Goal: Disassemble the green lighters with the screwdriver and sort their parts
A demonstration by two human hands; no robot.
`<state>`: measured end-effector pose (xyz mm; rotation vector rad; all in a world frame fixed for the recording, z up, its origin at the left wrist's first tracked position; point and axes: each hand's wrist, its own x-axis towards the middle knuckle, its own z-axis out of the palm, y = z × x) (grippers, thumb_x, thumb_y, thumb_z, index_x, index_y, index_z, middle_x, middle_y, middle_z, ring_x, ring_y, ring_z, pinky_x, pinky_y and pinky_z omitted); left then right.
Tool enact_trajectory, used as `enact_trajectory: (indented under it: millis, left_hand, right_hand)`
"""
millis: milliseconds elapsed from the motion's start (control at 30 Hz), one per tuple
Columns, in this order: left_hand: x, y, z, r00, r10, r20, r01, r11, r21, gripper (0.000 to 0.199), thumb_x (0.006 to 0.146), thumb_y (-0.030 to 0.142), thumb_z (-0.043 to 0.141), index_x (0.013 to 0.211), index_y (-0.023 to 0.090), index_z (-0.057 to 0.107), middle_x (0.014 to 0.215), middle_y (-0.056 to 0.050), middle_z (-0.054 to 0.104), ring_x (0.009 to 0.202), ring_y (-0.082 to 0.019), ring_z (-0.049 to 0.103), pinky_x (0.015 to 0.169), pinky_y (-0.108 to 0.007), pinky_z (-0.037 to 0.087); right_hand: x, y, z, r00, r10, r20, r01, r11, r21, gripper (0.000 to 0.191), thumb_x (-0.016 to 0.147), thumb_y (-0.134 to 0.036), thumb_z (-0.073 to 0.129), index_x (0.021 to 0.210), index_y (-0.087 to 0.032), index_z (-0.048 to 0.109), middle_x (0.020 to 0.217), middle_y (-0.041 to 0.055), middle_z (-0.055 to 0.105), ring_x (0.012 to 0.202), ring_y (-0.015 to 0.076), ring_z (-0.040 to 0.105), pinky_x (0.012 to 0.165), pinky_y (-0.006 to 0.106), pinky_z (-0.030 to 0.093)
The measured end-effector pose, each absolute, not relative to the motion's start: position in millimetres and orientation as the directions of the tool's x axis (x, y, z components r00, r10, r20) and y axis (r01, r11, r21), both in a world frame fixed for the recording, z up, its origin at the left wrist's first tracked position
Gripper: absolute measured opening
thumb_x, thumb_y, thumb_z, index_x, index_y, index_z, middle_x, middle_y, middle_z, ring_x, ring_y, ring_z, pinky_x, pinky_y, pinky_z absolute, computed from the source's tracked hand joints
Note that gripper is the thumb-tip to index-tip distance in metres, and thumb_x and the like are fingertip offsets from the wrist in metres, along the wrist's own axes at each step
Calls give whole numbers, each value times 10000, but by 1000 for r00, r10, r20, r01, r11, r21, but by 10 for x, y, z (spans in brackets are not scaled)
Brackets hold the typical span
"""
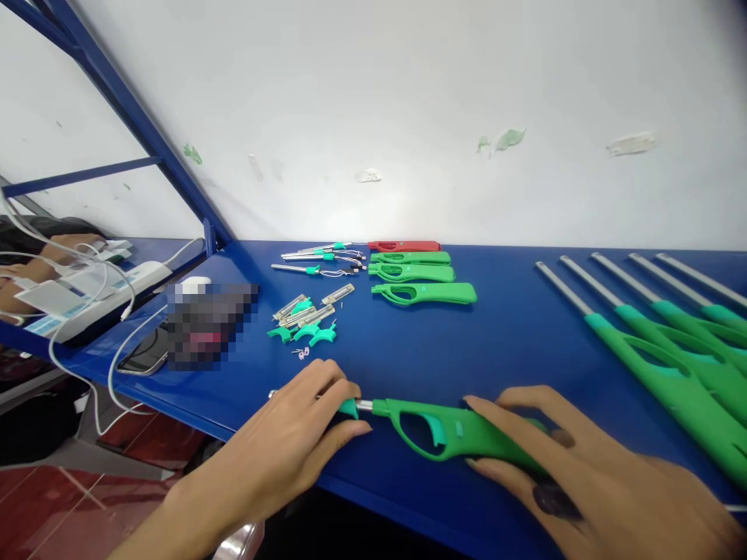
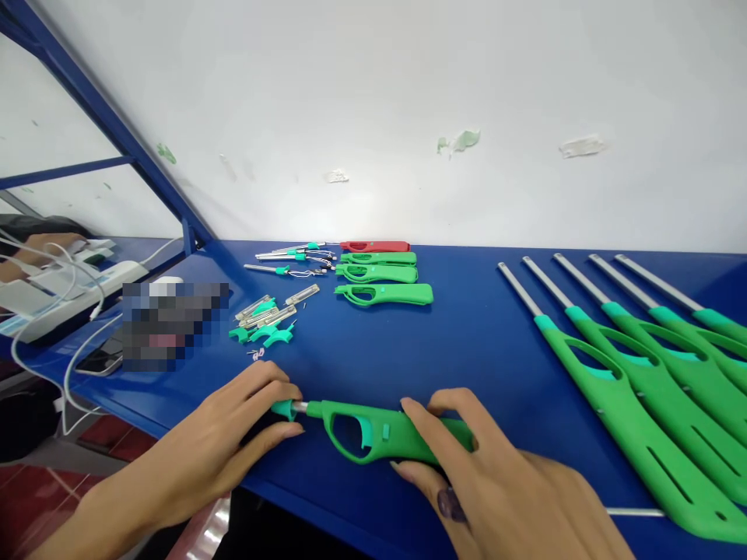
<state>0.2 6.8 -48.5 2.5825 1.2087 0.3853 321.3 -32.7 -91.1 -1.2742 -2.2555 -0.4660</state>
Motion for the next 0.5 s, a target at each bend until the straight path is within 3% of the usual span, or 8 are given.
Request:
enact_trajectory:
  millis: [133, 267, 500]
  left_hand:
    - [53, -17, -571, 587, 793, 164, 679, -592, 434, 172, 1164, 368, 533, 1277, 267, 613, 1231, -50, 618, 1117, -208, 646, 970, -326, 551]
    - [106, -68, -576, 567, 816, 111, 674, -537, 508, 255, 1142, 381, 593, 1390, 324, 578, 1300, -32, 608, 1163, -191, 649, 1008, -310, 558]
    - [169, -53, -662, 547, 813, 202, 662, -567, 490, 172, 1159, 283, 541, 1300, 309, 636, 1217, -30, 622, 1125, -202, 639, 957, -329, 541]
  right_hand:
    - [2961, -338, -849, -459, 666, 588, 855, 511, 88, 489, 1158, -492, 347, 1233, -237, 757, 1057, 14, 780, 402, 89, 616, 323, 280, 436]
    - [2772, -335, -850, -476, 677, 561, 855, 506, 114, 437, 1159, -418, 349, 1241, -234, 737, 1086, 19, 780, 428, 85, 606, 378, 261, 455]
    - [2678, -365, -787, -365, 702, 612, 873, 487, -38, 291, 1097, -366, 501, 1171, -208, 733, 1089, 40, 774, 499, 106, 653, 431, 269, 502]
